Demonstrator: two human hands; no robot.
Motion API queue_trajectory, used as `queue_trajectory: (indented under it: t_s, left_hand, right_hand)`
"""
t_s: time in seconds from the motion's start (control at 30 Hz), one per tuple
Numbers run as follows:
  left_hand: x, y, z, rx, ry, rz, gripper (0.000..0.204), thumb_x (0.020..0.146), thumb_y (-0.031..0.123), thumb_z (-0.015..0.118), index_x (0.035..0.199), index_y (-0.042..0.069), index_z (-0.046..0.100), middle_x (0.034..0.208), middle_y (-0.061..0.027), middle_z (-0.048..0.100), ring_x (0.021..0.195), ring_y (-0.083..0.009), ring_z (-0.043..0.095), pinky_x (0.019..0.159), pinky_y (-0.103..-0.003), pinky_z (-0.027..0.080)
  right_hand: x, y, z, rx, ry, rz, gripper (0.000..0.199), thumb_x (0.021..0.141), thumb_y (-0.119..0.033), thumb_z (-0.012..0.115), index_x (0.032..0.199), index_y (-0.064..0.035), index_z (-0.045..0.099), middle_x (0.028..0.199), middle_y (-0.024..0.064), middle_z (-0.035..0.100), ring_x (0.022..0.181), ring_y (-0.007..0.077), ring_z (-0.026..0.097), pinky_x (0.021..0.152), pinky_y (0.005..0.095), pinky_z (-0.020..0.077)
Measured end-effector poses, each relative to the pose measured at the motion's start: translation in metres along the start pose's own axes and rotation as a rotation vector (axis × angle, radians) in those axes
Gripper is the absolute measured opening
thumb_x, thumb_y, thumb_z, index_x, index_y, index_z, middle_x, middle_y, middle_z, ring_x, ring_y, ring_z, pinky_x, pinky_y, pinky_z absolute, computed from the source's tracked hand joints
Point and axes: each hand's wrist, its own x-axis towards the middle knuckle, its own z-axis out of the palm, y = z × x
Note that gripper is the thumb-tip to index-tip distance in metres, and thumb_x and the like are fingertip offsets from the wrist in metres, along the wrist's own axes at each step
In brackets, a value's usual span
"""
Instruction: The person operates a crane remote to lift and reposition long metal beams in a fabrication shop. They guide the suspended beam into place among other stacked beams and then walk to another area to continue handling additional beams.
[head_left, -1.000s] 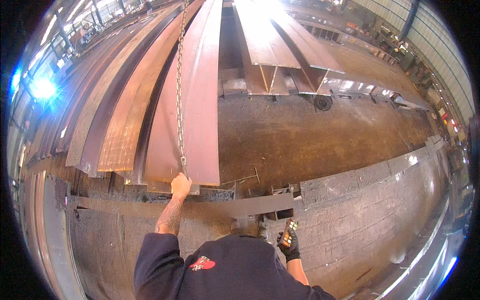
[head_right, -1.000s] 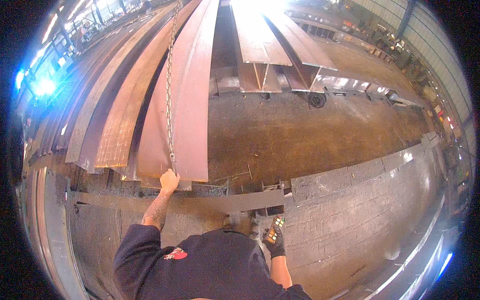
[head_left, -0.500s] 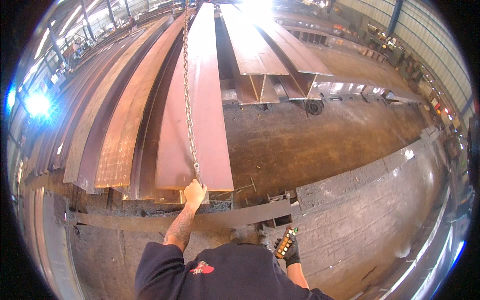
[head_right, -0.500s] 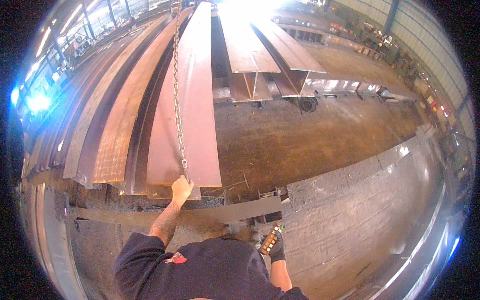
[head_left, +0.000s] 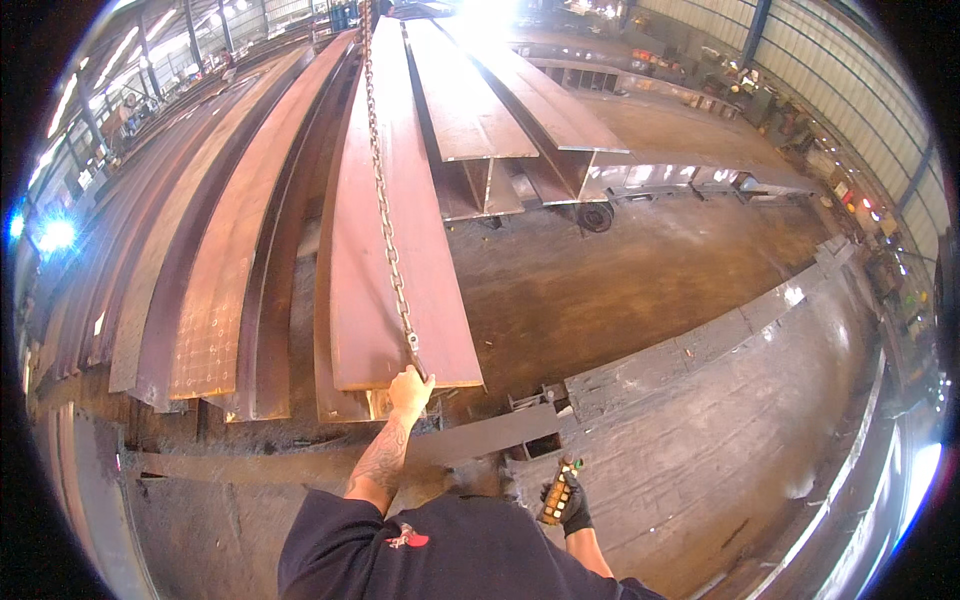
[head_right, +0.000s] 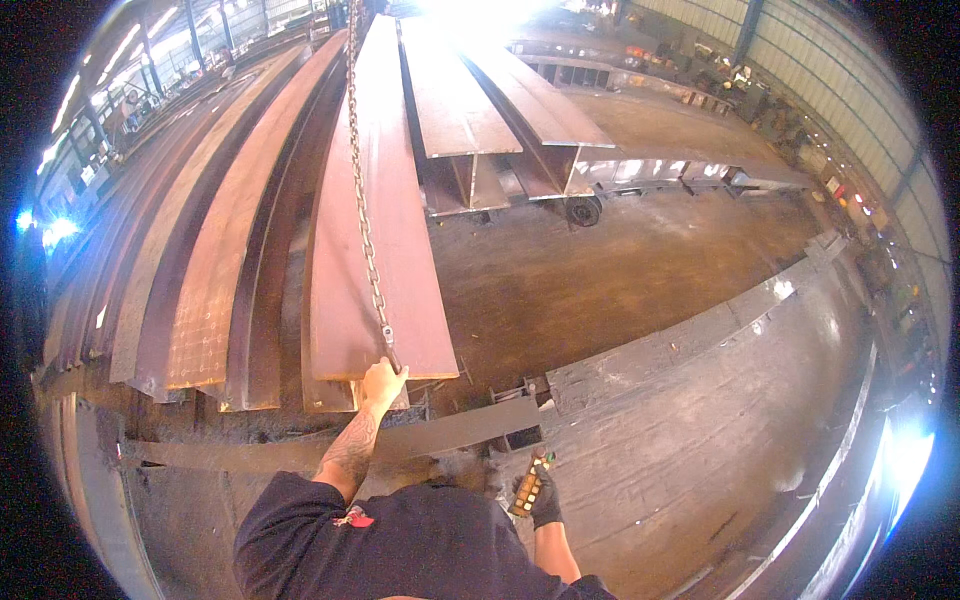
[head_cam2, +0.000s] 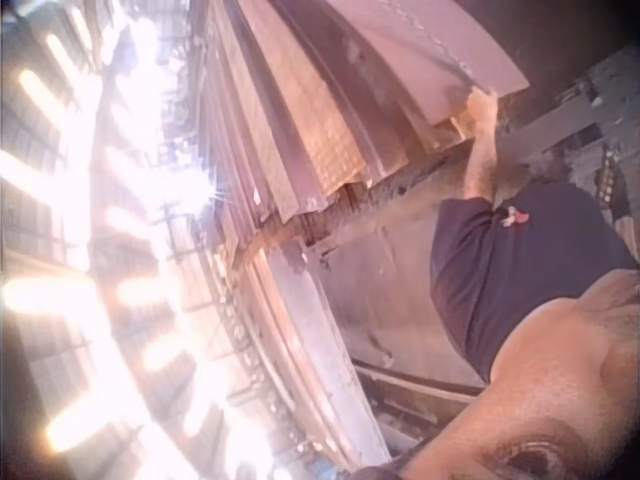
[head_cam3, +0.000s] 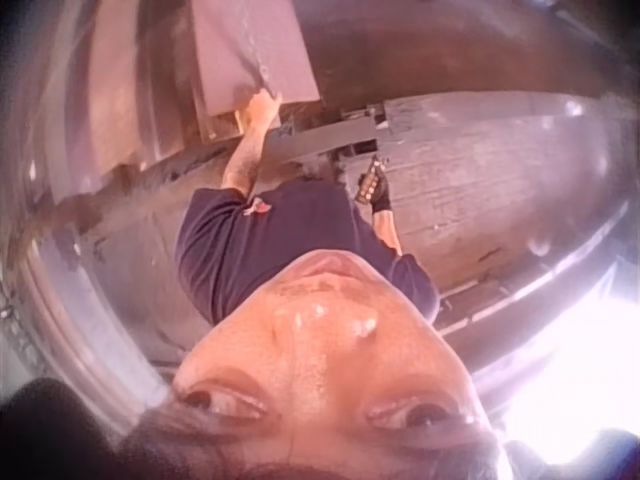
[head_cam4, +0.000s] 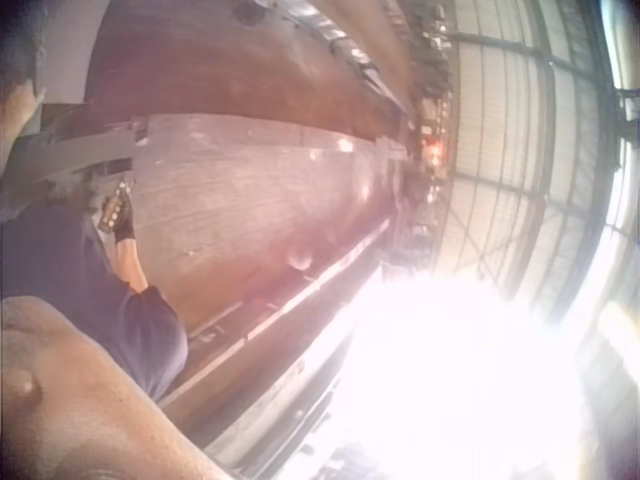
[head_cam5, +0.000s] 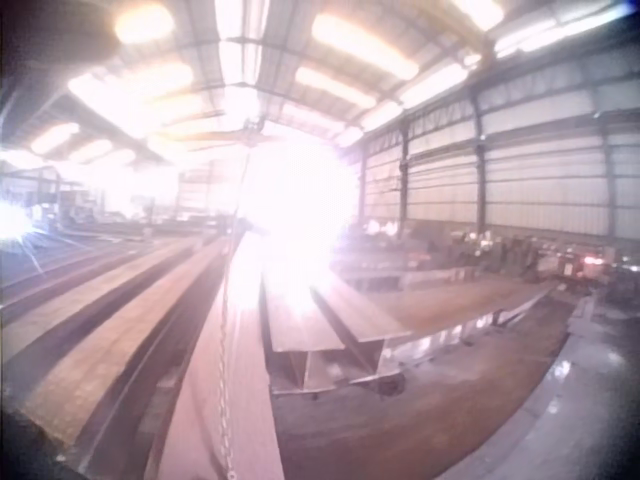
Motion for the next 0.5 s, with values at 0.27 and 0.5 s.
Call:
queue_trajectory:
  t_s: [0.27,0.5]
  left_hand:
    - [0.005,0.027,0.049,0.014,-0.064,0.066,0.048,0.076,0.046,0.068,0.081,-0.001,0.062,0.076,-0.0196,0.066,0.073,-0.0353,0.067,0.066,-0.045,0.053]
    - [0.001,0.048,0.051,-0.031,-0.062,0.098,0.050,0.076,0.048,0.066,0.081,-0.002,0.062,0.074,-0.0215,0.066,0.073,-0.0366,0.066,0.067,-0.046,0.053]
  right_hand:
    - [0.004,-0.003,-0.045,0.007,0.102,-0.028,0.053,0.077,-0.054,0.065,0.102,-0.0094,0.052,0.075,0.0137,0.064,0.062,0.0287,0.064,0.061,0.0442,0.0568]
    - [-0.002,0.010,-0.050,0.030,0.131,0.032,0.040,0.084,-0.056,0.057,0.086,-0.0160,0.055,0.069,0.0081,0.058,0.054,0.0253,0.058,0.050,0.0418,0.0517]
